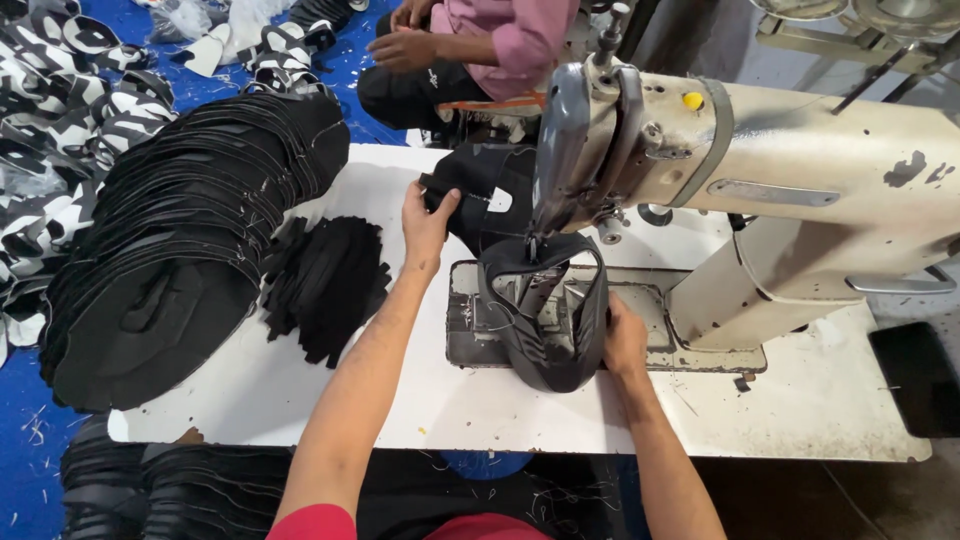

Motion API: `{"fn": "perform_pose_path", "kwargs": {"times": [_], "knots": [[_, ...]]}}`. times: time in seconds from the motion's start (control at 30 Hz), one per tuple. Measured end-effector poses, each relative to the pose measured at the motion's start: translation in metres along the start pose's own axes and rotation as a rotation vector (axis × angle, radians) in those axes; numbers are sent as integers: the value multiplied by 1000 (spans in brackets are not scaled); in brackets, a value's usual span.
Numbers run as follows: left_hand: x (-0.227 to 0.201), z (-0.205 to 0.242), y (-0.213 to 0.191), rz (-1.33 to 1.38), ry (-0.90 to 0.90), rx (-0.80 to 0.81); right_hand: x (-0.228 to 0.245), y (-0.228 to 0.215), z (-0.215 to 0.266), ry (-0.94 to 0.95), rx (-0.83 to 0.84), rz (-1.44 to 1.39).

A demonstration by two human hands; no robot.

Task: Sewing together components of a shoe upper using an industrial sewing machine.

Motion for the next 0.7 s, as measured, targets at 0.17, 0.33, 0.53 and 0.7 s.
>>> {"fn": "perform_pose_path", "kwargs": {"times": [0.17,0.33,0.53,0.7], "knots": [[22,-14,-6,1,130,-44,-7,2,-1,9,-4,10],[25,-28,-14,-99,100,-124,4,-3,0,26,4,-21],[23,-56,-26,-301,125,-215,11,-10,1,55,-8,-73],[49,-79,-46,-505,181,-284,9,-9,2,35,-14,-35]]}}
Point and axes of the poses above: each hand's wrist, its own z-axis away from the middle knuckle, its own y-axis out of the palm, x = y × z, the point moved 10 cm from there along -z, towards the middle knuckle, and after that the axes turned 4 degrees about y, right-handed, at the moved point
